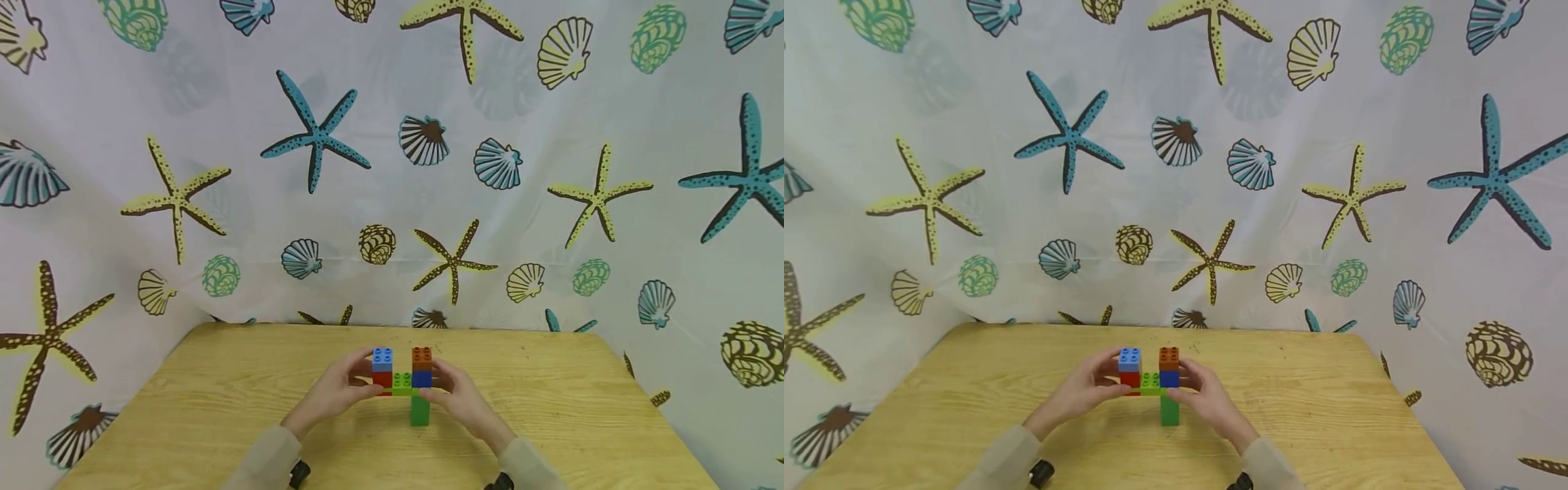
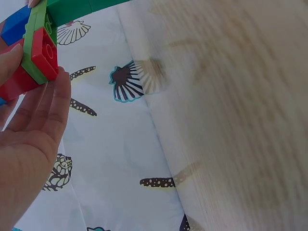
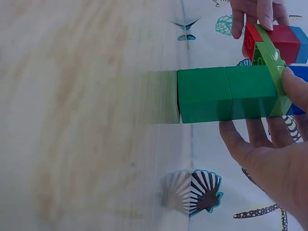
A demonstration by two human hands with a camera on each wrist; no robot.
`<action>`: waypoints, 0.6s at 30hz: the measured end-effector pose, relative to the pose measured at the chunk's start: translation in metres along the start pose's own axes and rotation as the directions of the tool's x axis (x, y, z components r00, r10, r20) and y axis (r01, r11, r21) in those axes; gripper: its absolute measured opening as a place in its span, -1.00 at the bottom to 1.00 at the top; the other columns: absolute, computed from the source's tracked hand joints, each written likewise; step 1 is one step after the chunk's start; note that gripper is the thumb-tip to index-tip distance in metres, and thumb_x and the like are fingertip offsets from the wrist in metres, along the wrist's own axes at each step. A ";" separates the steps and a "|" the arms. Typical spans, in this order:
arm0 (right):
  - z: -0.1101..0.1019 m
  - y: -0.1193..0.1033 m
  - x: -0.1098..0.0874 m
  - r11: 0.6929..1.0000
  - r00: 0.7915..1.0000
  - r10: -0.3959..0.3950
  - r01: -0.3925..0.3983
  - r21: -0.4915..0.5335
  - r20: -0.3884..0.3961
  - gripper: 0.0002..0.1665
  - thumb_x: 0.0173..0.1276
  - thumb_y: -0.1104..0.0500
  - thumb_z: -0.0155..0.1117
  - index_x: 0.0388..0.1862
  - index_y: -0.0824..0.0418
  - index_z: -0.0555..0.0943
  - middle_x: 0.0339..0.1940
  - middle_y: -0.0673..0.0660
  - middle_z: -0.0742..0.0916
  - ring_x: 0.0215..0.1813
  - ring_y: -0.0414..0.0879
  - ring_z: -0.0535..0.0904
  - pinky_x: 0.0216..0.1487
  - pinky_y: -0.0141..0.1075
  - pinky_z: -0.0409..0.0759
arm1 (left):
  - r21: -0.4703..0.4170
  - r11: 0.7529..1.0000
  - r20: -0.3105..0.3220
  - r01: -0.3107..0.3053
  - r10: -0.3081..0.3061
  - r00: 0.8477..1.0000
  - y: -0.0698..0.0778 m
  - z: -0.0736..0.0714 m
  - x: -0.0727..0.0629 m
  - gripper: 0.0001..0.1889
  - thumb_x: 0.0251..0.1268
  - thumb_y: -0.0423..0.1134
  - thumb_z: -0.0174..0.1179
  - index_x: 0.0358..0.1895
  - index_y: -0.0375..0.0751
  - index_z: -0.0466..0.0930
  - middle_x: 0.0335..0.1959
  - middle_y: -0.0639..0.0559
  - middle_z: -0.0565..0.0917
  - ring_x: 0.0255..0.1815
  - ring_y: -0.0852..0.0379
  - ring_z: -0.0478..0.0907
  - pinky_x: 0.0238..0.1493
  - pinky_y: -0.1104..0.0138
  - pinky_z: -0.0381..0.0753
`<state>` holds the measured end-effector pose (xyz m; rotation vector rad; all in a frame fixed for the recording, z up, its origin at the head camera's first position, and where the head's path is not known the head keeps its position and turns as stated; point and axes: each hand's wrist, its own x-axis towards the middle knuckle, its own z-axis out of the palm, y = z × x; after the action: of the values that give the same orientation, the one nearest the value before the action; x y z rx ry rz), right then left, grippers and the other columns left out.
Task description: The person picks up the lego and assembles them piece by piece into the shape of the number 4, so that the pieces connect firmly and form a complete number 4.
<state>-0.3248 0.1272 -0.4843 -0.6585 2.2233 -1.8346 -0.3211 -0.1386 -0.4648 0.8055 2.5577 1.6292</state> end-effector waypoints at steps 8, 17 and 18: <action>-0.001 0.001 0.001 1.000 1.000 0.012 -0.012 0.012 -0.013 -0.30 0.37 0.09 0.33 0.45 0.14 0.36 0.29 0.23 0.58 0.27 0.14 0.52 0.21 -0.09 0.56 | 0.011 1.000 -0.024 0.026 -0.026 0.999 0.002 0.001 0.000 -0.35 0.29 -0.27 0.30 0.44 -0.04 0.31 0.10 -0.10 0.65 0.09 -0.02 0.62 0.10 0.17 0.63; 0.000 -0.006 0.004 0.997 0.998 0.053 -0.051 0.053 -0.035 -0.24 0.37 0.07 0.32 0.50 0.13 0.29 0.28 0.24 0.55 0.22 0.07 0.56 0.10 -0.14 0.64 | -0.027 1.000 -0.088 0.014 -0.017 0.996 0.000 0.003 0.000 -0.27 0.32 -0.19 0.27 0.52 0.13 0.17 0.09 -0.11 0.66 0.12 -0.02 0.61 0.19 0.12 0.57; 0.000 -0.007 0.005 0.997 0.998 0.056 -0.053 0.058 -0.036 -0.23 0.38 0.07 0.31 0.51 0.13 0.28 0.28 0.25 0.55 0.21 0.06 0.57 0.08 -0.14 0.65 | -0.029 1.000 -0.105 0.008 -0.011 0.994 0.000 0.003 0.001 -0.26 0.33 -0.20 0.27 0.52 0.21 0.15 0.11 -0.12 0.65 0.12 -0.02 0.61 0.18 0.14 0.58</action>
<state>-0.3281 0.1242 -0.4771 -0.5517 2.1803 -1.8917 -0.3209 -0.1356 -0.4658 0.7236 2.5951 1.7471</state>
